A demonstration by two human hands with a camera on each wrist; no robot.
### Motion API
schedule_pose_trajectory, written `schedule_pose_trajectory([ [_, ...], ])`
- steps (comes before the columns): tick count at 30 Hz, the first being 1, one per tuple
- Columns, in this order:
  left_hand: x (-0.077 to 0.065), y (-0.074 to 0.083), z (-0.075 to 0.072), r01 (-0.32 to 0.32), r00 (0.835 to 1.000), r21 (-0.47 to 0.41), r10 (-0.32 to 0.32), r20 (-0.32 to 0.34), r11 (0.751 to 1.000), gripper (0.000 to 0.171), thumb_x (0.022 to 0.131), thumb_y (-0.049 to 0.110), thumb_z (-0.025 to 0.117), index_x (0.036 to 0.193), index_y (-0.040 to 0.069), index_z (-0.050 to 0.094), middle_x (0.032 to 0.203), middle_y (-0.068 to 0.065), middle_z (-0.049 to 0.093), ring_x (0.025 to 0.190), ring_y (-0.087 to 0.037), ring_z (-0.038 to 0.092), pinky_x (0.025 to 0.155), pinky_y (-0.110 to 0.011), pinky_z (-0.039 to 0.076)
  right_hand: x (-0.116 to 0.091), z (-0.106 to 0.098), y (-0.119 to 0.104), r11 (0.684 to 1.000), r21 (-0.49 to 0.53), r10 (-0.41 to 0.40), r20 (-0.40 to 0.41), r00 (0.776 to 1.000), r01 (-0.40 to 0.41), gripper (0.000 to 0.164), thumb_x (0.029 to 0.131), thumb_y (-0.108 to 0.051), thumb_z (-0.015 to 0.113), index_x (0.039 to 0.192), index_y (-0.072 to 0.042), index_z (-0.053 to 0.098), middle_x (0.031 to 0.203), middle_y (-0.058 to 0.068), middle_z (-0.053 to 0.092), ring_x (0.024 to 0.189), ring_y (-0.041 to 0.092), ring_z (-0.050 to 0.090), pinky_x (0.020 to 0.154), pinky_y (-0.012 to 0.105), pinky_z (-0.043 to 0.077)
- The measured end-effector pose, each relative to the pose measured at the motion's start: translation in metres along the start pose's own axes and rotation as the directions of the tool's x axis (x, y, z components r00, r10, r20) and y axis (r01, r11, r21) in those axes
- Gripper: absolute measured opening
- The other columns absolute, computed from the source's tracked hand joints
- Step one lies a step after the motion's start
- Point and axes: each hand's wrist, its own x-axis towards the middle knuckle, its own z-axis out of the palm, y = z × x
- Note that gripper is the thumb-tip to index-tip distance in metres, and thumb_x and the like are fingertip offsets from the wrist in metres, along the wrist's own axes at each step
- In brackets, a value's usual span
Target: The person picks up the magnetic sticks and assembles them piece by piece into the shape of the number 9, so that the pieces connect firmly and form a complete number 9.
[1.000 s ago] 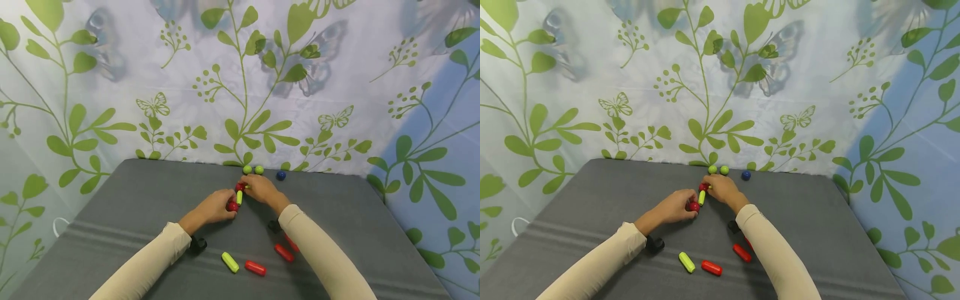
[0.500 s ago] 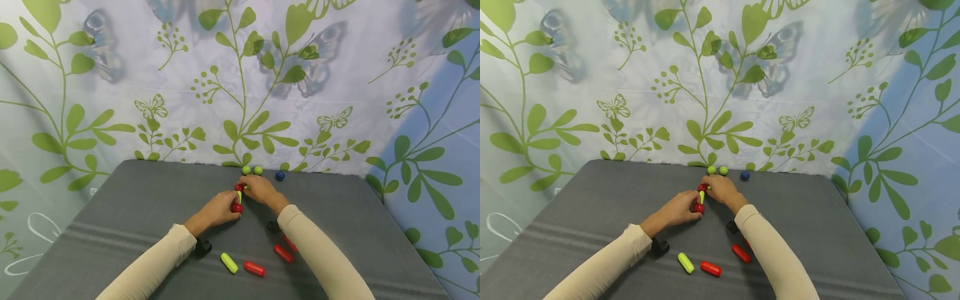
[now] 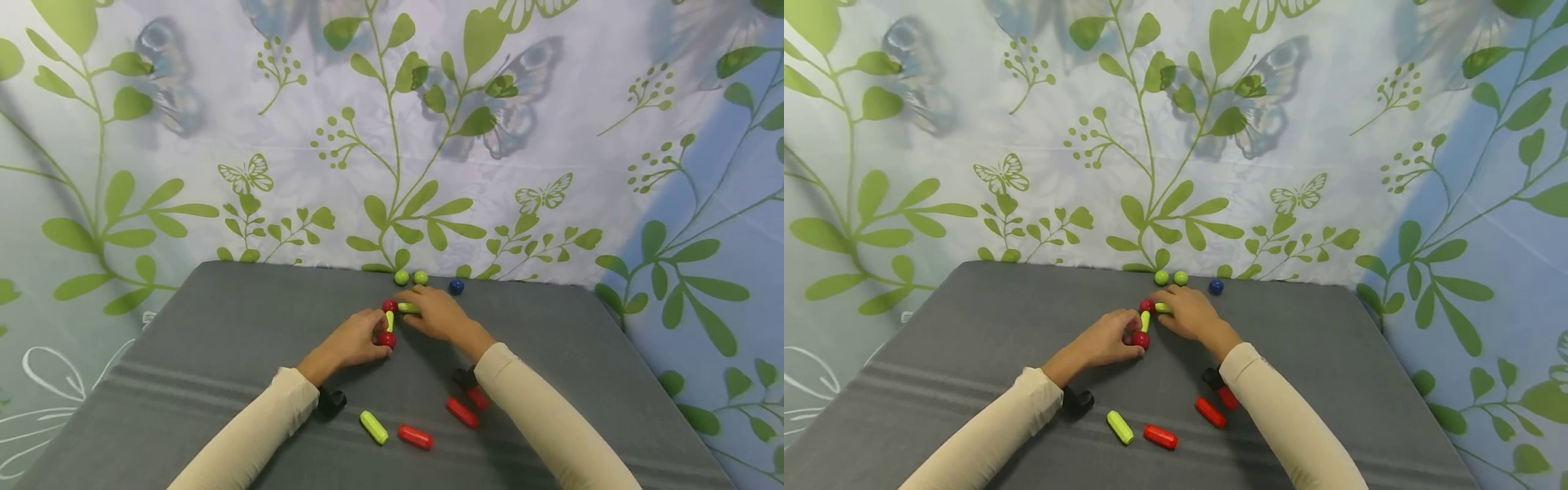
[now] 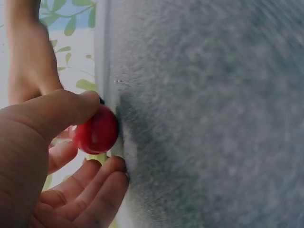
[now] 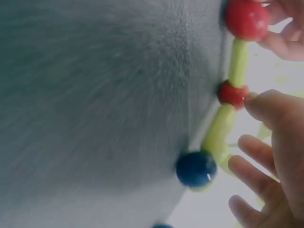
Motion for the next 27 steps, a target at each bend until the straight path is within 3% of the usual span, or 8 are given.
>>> schedule_pose_trajectory([
  [3,-0.002,0.0,-0.004,0.028,1.0,-0.013,-0.028,0.001,1.0,0.037,0.083,0.023,0.085,0.109,0.011,0.061,0.101,-0.007,0.058,0.079,-0.014,0.059,0.071,-0.035,0.05,-0.022,-0.014,-0.005,0.999,-0.051,-0.005,-0.034,0.999,0.003,0.037,0.091,-0.025,0.078,0.126,-0.013,0.068,0.11,0.004,0.064,0.092,0.023,0.063,0.079,0.043,0.052],
  [7,-0.004,0.0,-0.008,0.013,0.999,-0.013,-0.013,-0.031,1.0,0.032,0.085,0.02,0.083,0.11,0.011,0.066,0.106,-0.007,0.061,0.089,-0.019,0.064,0.079,-0.039,0.052,-0.061,-0.028,-0.025,0.994,-0.106,-0.027,-0.03,0.999,0.024,0.026,0.09,-0.031,0.079,0.11,-0.016,0.072,0.104,-0.001,0.064,0.092,0.02,0.063,0.08,0.045,0.05],
  [14,-0.008,-0.005,-0.007,-0.011,0.998,0.03,0.013,-0.067,0.999,0.023,0.084,0.015,0.083,0.102,0.014,0.068,0.098,-0.001,0.059,0.088,-0.017,0.062,0.078,-0.038,0.052,-0.124,-0.03,-0.069,0.997,-0.071,-0.041,0.032,0.999,0.043,0.022,0.088,-0.033,0.08,0.099,-0.019,0.067,0.092,-0.008,0.059,0.076,0.011,0.055,0.066,0.034,0.046],
  [21,-0.006,-0.003,-0.002,-0.013,0.998,0.009,0.014,-0.058,1.0,0.025,0.084,0.014,0.084,0.103,0.013,0.068,0.097,0.0,0.058,0.084,-0.015,0.061,0.078,-0.037,0.052,-0.152,-0.02,-0.084,0.995,-0.017,0.095,0.016,0.995,-0.094,0.026,0.081,-0.018,0.084,0.094,-0.017,0.061,0.084,-0.01,0.048,0.07,0.009,0.049,0.059,0.031,0.046],
  [27,-0.004,0.002,0.008,-0.028,0.999,-0.003,0.027,-0.033,1.0,0.024,0.085,0.015,0.084,0.103,0.014,0.067,0.101,0.001,0.058,0.086,-0.014,0.06,0.078,-0.036,0.052,-0.168,-0.012,-0.085,0.992,-0.015,0.124,-0.039,0.991,-0.125,0.032,0.077,-0.01,0.086,0.091,-0.016,0.057,0.082,-0.009,0.047,0.067,0.011,0.049,0.057,0.032,0.045],
])
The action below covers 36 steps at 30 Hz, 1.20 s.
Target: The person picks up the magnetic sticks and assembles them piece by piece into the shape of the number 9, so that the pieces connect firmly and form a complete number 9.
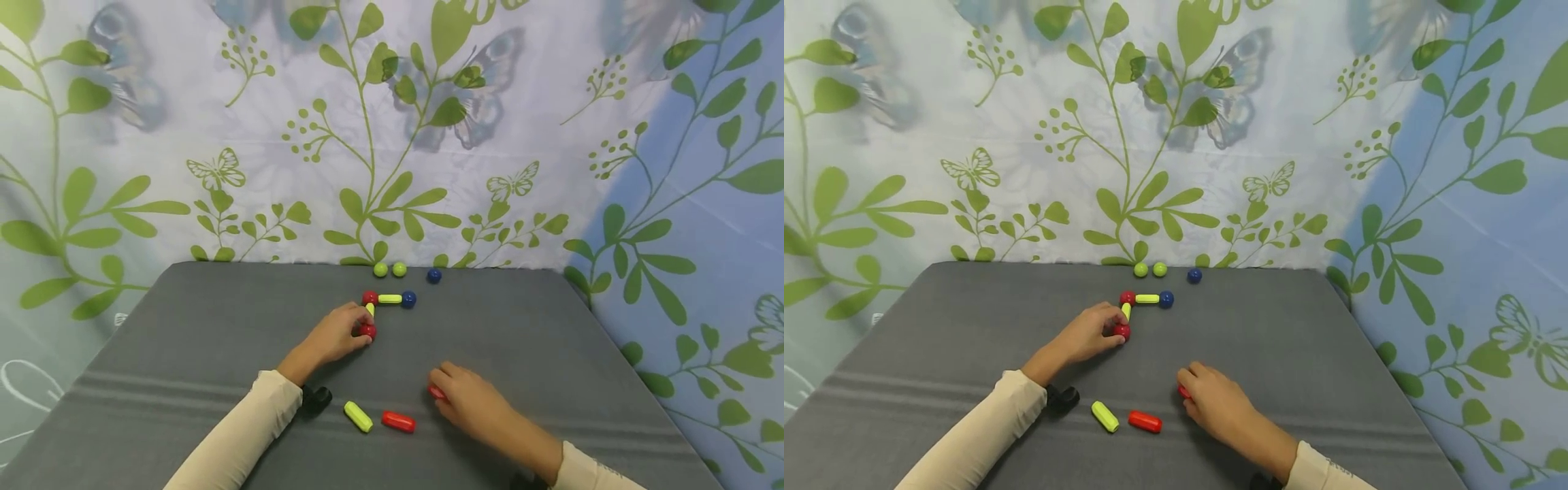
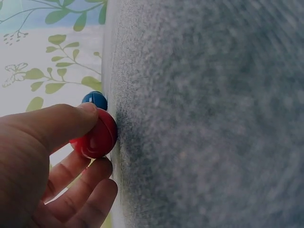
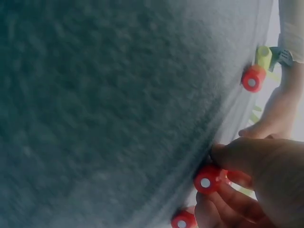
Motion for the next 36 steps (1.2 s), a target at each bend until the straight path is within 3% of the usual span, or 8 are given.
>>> schedule_pose_trajectory([
  [4,-0.002,-0.003,-0.002,0.001,1.0,0.0,-0.001,-0.004,1.0,0.023,0.086,0.017,0.083,0.103,0.016,0.067,0.101,0.002,0.058,0.087,-0.014,0.061,0.078,-0.036,0.052,0.002,0.003,0.0,0.999,0.031,-0.009,-0.013,1.0,0.009,0.036,0.075,-0.008,0.086,0.09,-0.016,0.055,0.081,-0.01,0.046,0.067,0.009,0.047,0.058,0.031,0.044],
  [7,-0.003,-0.004,-0.004,0.007,1.0,0.001,-0.007,-0.009,1.0,0.023,0.086,0.017,0.083,0.103,0.016,0.067,0.101,0.002,0.058,0.086,-0.014,0.06,0.078,-0.036,0.052,0.01,0.004,0.002,0.997,0.083,-0.008,0.031,0.999,0.006,0.034,0.076,-0.007,0.085,0.089,-0.017,0.056,0.081,-0.01,0.048,0.069,0.007,0.048,0.059,0.029,0.045],
  [13,-0.005,-0.005,-0.008,0.004,1.0,0.008,-0.004,-0.022,1.0,0.023,0.086,0.016,0.083,0.103,0.014,0.067,0.102,0.0,0.059,0.086,-0.015,0.06,0.079,-0.037,0.051,0.045,0.003,0.01,0.979,0.201,-0.012,0.116,0.993,-0.011,0.026,0.082,-0.007,0.082,0.094,-0.017,0.062,0.087,-0.007,0.06,0.074,0.006,0.056,0.064,0.028,0.05],
  [24,-0.003,-0.004,-0.003,-0.02,0.999,-0.005,0.02,-0.03,1.0,0.022,0.087,0.015,0.082,0.103,0.013,0.068,0.101,0.0,0.059,0.087,-0.016,0.062,0.078,-0.036,0.053,0.118,0.018,0.016,0.989,0.145,-0.002,0.07,0.998,-0.008,0.022,0.084,-0.01,0.081,0.095,-0.019,0.064,0.089,-0.007,0.062,0.076,0.01,0.055,0.066,0.031,0.049],
  [30,-0.004,-0.003,-0.003,-0.038,0.999,-0.007,0.038,-0.026,0.999,0.021,0.087,0.015,0.082,0.104,0.014,0.068,0.104,0.0,0.06,0.087,-0.015,0.063,0.077,-0.035,0.053,0.135,0.03,0.018,0.987,0.16,-0.009,0.059,0.998,0.0,0.022,0.084,-0.007,0.081,0.095,-0.017,0.065,0.088,-0.004,0.063,0.077,0.012,0.056,0.067,0.032,0.049],
  [36,-0.005,-0.003,-0.002,-0.044,0.998,-0.009,0.044,-0.04,0.999,0.022,0.087,0.015,0.082,0.103,0.014,0.068,0.103,0.0,0.06,0.085,-0.014,0.061,0.076,-0.034,0.052,0.138,0.038,0.02,0.987,0.158,-0.032,0.021,0.999,0.028,0.024,0.083,-0.006,0.081,0.094,-0.018,0.064,0.085,-0.007,0.059,0.075,0.012,0.055,0.065,0.03,0.049],
])
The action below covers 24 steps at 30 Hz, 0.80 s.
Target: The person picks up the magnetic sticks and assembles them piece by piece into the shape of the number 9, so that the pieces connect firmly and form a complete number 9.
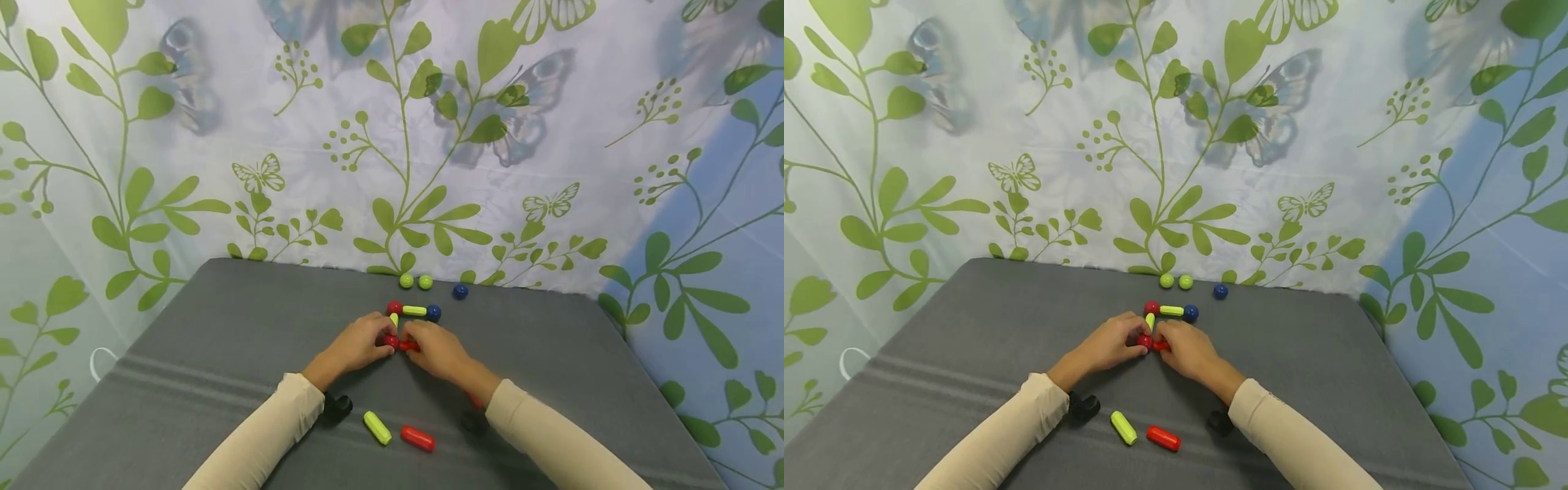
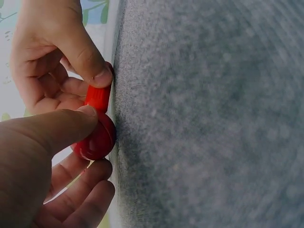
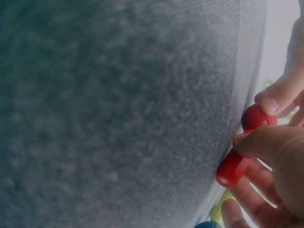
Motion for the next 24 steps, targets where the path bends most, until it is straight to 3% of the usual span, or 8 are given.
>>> schedule_pose_trajectory([
  [17,-0.0005,0.0019,0.0003,0.021,1.0,0.003,-0.021,0.013,1.0,0.021,0.088,0.015,0.081,0.104,0.014,0.067,0.104,-0.002,0.06,0.086,-0.014,0.061,0.075,-0.034,0.052,-0.0007,0.002,-0.0005,0.996,-0.073,-0.05,-0.037,0.998,0.047,0.025,0.081,-0.004,0.08,0.094,-0.016,0.063,0.085,-0.004,0.056,0.074,0.014,0.051,0.064,0.031,0.045],
  [24,-0.0004,0.0007,0.0003,0.007,1.0,0.008,-0.007,0.008,1.0,0.021,0.088,0.015,0.081,0.103,0.013,0.066,0.102,-0.002,0.059,0.087,-0.016,0.063,0.076,-0.034,0.053,-0.0074,-0.0006,0.004,0.991,-0.112,-0.085,-0.092,0.992,0.075,0.028,0.081,-0.008,0.081,0.105,-0.015,0.069,0.093,-0.002,0.062,0.078,0.014,0.056,0.067,0.034,0.05],
])
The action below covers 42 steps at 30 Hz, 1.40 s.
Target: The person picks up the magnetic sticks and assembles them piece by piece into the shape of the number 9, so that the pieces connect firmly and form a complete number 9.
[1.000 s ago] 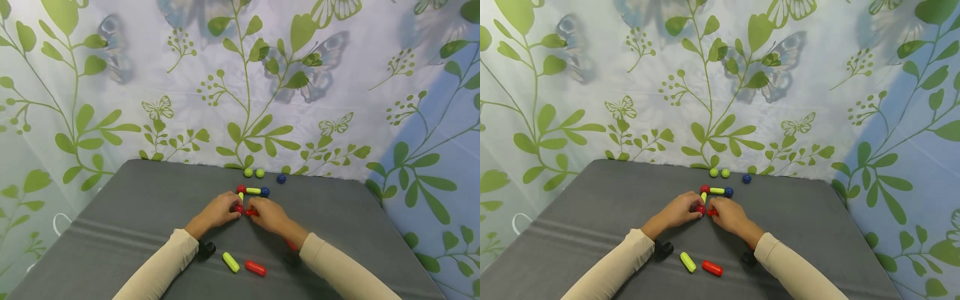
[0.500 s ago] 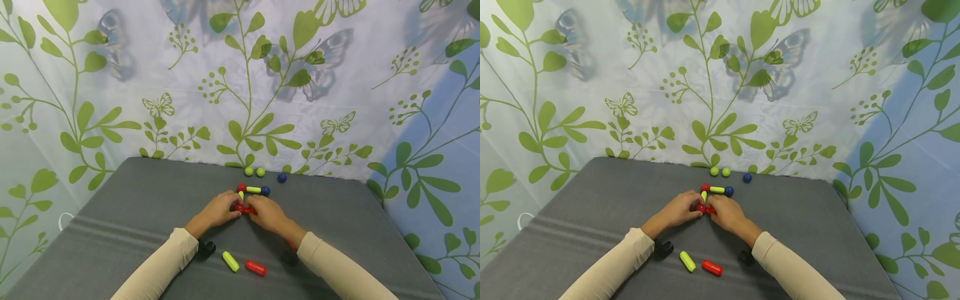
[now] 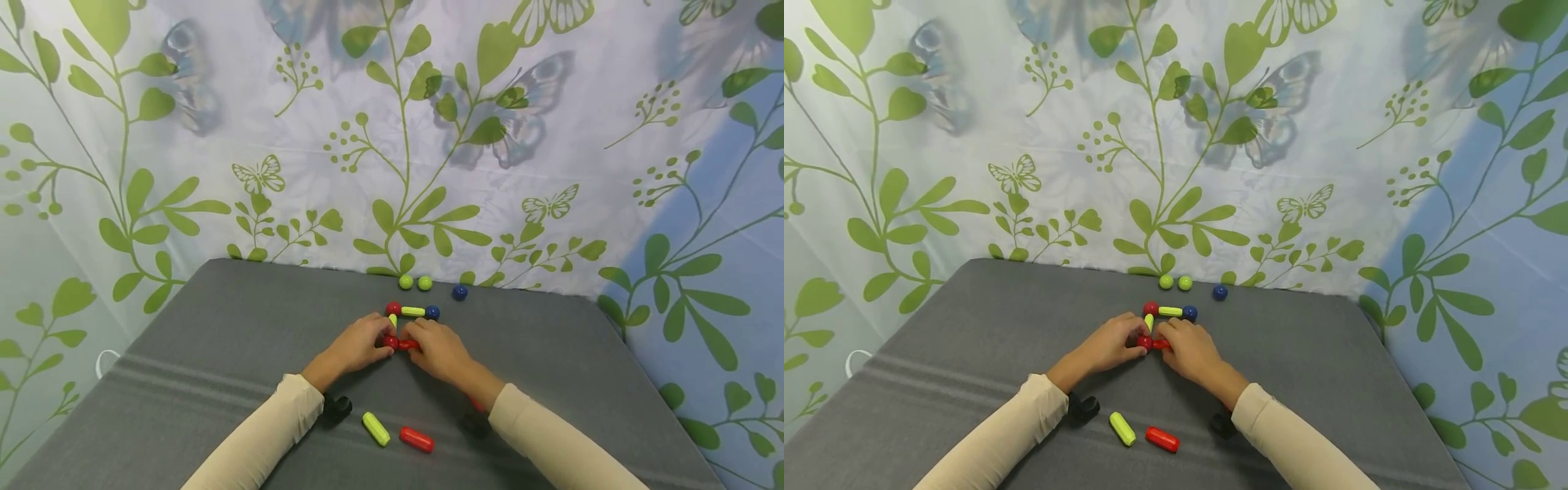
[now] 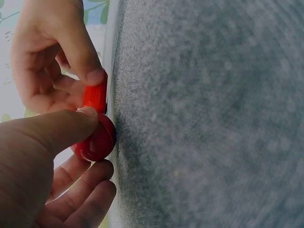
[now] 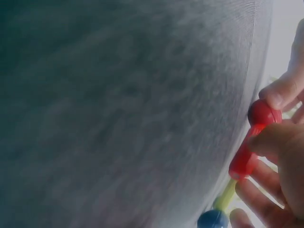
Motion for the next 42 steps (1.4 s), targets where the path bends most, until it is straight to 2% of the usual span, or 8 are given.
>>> schedule_pose_trajectory([
  [6,0.004,0.0,0.001,-0.02,1.0,0.01,0.02,-0.008,1.0,0.021,0.088,0.015,0.081,0.103,0.013,0.066,0.101,-0.002,0.058,0.088,-0.017,0.062,0.078,-0.035,0.053,-0.028,-0.018,0.011,0.992,-0.075,0.103,-0.002,0.995,-0.102,0.027,0.086,-0.02,0.08,0.111,-0.014,0.069,0.096,-0.002,0.063,0.082,0.015,0.061,0.071,0.038,0.051],
  [11,0.006,0.003,-0.004,-0.011,1.0,0.039,0.012,-0.014,0.999,0.022,0.087,0.015,0.081,0.103,0.014,0.067,0.099,-0.002,0.058,0.084,-0.017,0.057,0.077,-0.036,0.051,-0.06,-0.039,0.014,0.97,-0.077,0.233,0.04,0.972,-0.23,0.028,0.088,-0.024,0.078,0.112,-0.013,0.069,0.099,-0.001,0.064,0.088,0.016,0.063,0.075,0.04,0.052],
  [19,0.014,0.007,-0.015,0.041,0.999,0.136,-0.043,0.013,0.99,0.025,0.088,0.025,0.08,0.107,0.014,0.068,0.103,-0.003,0.059,0.08,-0.015,0.054,0.073,-0.036,0.049,-0.095,-0.05,0.007,0.935,-0.048,0.353,0.092,0.931,-0.35,0.024,0.086,-0.026,0.081,0.099,-0.019,0.062,0.089,-0.006,0.057,0.072,0.01,0.055,0.061,0.035,0.047],
  [24,0.039,0.012,-0.023,0.048,0.998,0.149,-0.052,0.023,0.988,0.029,0.091,0.026,0.077,0.114,0.011,0.068,0.11,-0.007,0.061,0.085,-0.016,0.057,0.077,-0.039,0.05,-0.105,-0.05,0.006,0.933,-0.005,0.358,0.084,0.93,-0.359,0.029,0.082,-0.02,0.083,0.087,-0.019,0.055,0.077,-0.008,0.049,0.063,0.008,0.046,0.055,0.031,0.04],
  [29,0.072,0.013,-0.025,-0.027,0.999,0.258,0.014,0.05,0.966,0.027,0.092,0.022,0.076,0.116,0.013,0.07,0.111,-0.007,0.062,0.085,-0.019,0.059,0.078,-0.042,0.05,-0.112,-0.05,0.006,0.933,0.0,0.358,0.061,0.932,-0.359,0.034,0.079,-0.017,0.085,0.08,-0.019,0.052,0.071,-0.009,0.044,0.058,0.007,0.042,0.052,0.028,0.037],
  [33,0.094,0.009,-0.019,-0.1,0.989,0.347,0.054,0.138,0.933,0.027,0.092,0.024,0.076,0.118,0.017,0.07,0.117,-0.005,0.062,0.094,-0.022,0.063,0.084,-0.044,0.051,-0.116,-0.049,0.004,0.935,-0.003,0.355,0.054,0.933,-0.355,0.034,0.079,-0.018,0.085,0.078,-0.02,0.051,0.069,-0.01,0.043,0.057,0.007,0.041,0.051,0.028,0.036],
  [38,0.11,0.003,-0.006,-0.122,0.965,0.382,0.019,0.263,0.916,0.023,0.093,0.022,0.076,0.115,0.019,0.071,0.117,-0.002,0.063,0.102,-0.022,0.063,0.088,-0.044,0.051,-0.116,-0.047,0.004,0.934,0.014,0.356,0.082,0.931,-0.358,0.031,0.081,-0.019,0.084,0.079,-0.02,0.053,0.069,-0.01,0.045,0.057,0.005,0.042,0.051,0.027,0.037],
  [42,0.116,-0.001,0.004,-0.14,0.956,0.392,0.021,0.293,0.909,0.022,0.092,0.016,0.077,0.112,0.018,0.071,0.111,0.0,0.065,0.101,-0.019,0.063,0.087,-0.041,0.051,-0.11,-0.044,0.009,0.928,0.038,0.367,0.07,0.928,-0.37,0.028,0.083,-0.018,0.082,0.079,-0.019,0.055,0.068,-0.01,0.048,0.057,0.004,0.043,0.051,0.026,0.038],
])
